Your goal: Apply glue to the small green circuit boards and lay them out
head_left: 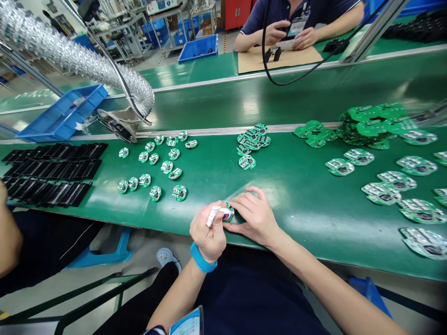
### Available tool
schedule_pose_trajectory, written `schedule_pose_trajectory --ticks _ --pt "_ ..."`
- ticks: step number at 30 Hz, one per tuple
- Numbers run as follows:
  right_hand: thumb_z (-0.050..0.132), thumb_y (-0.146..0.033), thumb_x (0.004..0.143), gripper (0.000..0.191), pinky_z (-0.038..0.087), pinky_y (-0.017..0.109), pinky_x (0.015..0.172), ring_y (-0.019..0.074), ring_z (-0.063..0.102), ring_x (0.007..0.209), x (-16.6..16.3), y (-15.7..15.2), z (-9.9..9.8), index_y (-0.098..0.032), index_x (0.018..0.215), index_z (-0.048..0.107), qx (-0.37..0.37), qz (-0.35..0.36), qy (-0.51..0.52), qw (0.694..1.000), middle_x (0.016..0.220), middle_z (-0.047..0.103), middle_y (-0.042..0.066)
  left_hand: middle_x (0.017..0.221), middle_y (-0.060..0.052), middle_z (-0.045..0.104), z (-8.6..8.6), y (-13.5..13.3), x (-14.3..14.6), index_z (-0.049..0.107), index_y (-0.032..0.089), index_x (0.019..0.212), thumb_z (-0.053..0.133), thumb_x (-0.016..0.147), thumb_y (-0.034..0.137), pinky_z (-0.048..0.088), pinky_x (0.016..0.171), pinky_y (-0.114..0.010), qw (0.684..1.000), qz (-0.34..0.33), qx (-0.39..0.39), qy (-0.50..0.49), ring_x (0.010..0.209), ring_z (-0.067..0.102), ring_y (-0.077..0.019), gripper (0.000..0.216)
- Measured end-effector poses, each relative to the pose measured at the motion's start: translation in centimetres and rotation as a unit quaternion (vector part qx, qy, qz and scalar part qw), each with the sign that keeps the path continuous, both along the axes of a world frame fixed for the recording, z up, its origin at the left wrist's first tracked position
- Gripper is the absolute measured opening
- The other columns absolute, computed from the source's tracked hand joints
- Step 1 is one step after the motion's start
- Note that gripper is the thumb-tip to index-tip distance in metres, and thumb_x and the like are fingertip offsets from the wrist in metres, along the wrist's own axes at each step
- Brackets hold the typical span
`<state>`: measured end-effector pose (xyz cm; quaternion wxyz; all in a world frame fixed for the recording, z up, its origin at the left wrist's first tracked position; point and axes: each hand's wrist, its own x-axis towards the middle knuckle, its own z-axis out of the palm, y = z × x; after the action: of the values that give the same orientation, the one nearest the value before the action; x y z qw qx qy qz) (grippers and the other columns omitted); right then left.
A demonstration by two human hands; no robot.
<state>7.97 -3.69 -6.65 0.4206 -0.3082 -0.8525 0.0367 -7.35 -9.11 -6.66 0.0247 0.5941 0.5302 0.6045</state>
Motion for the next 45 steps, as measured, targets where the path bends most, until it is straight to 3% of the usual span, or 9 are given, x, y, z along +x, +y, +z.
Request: schedule_pose_trajectory --ticks 6,14,18,21,26,33,38,41,45 --pt "0.073 -0.04 0.096 0.025 0.042 0.049 0.103 0.0225 0.071 0.086 0.0 0.1 -0.3 -0.019 0.107 0.066 -0.005 0.003 0.001 1.0 0.094 0.079 0.006 0.095 -0.007 0.081 -0.6 0.5 -0.2 0.072 0.018 0.117 0.063 0.102 0.024 0.064 0.067 -0.026 0.999 0.018 0.004 -0.036 0.078 0.079 -0.017 0.019" --pt "0.073 -0.038 0.095 0.022 0.041 0.049 0.104 0.0233 0.072 0.087 0.0 0.1 -0.4 -0.021 0.107 0.067 -0.005 0.003 0.004 1.0 0.094 0.079 0.006 0.094 -0.007 0.081 -0.7 1.4 0.0 0.073 0.017 0.114 0.065 0.102 0.025 0.064 0.069 -0.027 0.999 0.026 0.038 -0.003 0.078 0.079 -0.0176 0.017" --pt "0.076 -0.043 0.094 0.028 0.041 0.049 0.104 0.0232 0.071 0.087 0.2 0.1 -0.6 -0.02 0.107 0.068 -0.026 0.009 0.008 1.0 0.094 0.079 0.006 0.09 -0.007 0.081 0.1 1.4 -0.7 0.073 0.016 0.109 0.063 0.103 0.03 0.064 0.07 -0.028 0.995 0.08 0.054 -0.033 0.077 0.079 -0.0181 0.019" --pt "0.078 -0.048 0.093 0.033 0.041 0.049 0.102 0.0237 0.069 0.087 0.2 0.6 -0.6 -0.018 0.104 0.069 -0.064 -0.005 0.004 0.998 0.095 0.078 0.007 0.088 -0.007 0.08 1.4 1.0 -2.0 0.072 0.014 0.107 0.062 0.103 0.034 0.064 0.062 -0.028 0.986 0.13 0.063 -0.081 0.074 0.079 -0.02 0.023" --pt "0.079 -0.052 0.09 0.034 0.042 0.048 0.097 0.027 0.066 0.093 -2.2 5.3 0.6 -0.02 0.097 0.073 -0.097 -0.03 -0.069 0.992 0.098 0.077 0.008 0.077 -0.006 0.077 2.7 0.0 -4.5 0.07 0.013 0.1 0.063 0.102 0.043 0.058 0.049 -0.026 0.961 0.195 0.098 -0.172 0.06 0.074 -0.0187 0.031" --pt "0.079 -0.049 0.091 0.039 0.043 0.047 0.097 0.0338 0.063 0.111 -11.3 15.0 1.3 -0.016 0.111 0.076 -0.183 -0.066 -0.175 0.965 0.114 0.074 0.016 0.079 -0.006 0.078 2.1 -2.0 -7.3 0.073 0.013 0.1 0.068 0.099 0.039 0.06 0.05 -0.028 0.954 0.214 0.085 -0.192 0.062 0.075 -0.0202 0.026" --pt "0.075 -0.057 0.093 0.057 0.046 0.047 0.094 0.0356 0.063 0.114 -14.8 17.4 0.8 -0.014 0.131 0.069 -0.183 -0.069 -0.172 0.966 0.122 0.073 0.019 0.078 -0.005 0.076 2.1 -2.4 -9.4 0.073 0.014 0.097 0.069 0.097 0.039 0.06 0.049 -0.03 0.945 0.249 0.093 -0.192 0.062 0.074 -0.0216 0.025" --pt "0.074 -0.059 0.093 0.068 0.046 0.046 0.098 0.0339 0.062 0.119 -13.8 16.7 1.0 -0.013 0.14 0.062 -0.178 -0.078 -0.159 0.968 0.128 0.071 0.018 0.078 -0.005 0.076 2.2 -2.1 -9.7 0.073 0.014 0.095 0.072 0.095 0.037 0.058 0.048 -0.028 0.939 0.244 0.113 -0.213 0.061 0.073 -0.0206 0.024" --pt "0.075 -0.052 0.094 0.052 0.046 0.045 0.101 0.0313 0.063 0.116 -8.4 14.1 0.7 -0.018 0.132 0.068 -0.133 -0.107 -0.132 0.977 0.124 0.072 0.015 0.076 -0.004 0.075 2.3 -1.5 -9.2 0.074 0.014 0.092 0.074 0.093 0.037 0.054 0.044 -0.026 0.933 0.242 0.123 -0.235 0.058 0.071 -0.0189 0.024"
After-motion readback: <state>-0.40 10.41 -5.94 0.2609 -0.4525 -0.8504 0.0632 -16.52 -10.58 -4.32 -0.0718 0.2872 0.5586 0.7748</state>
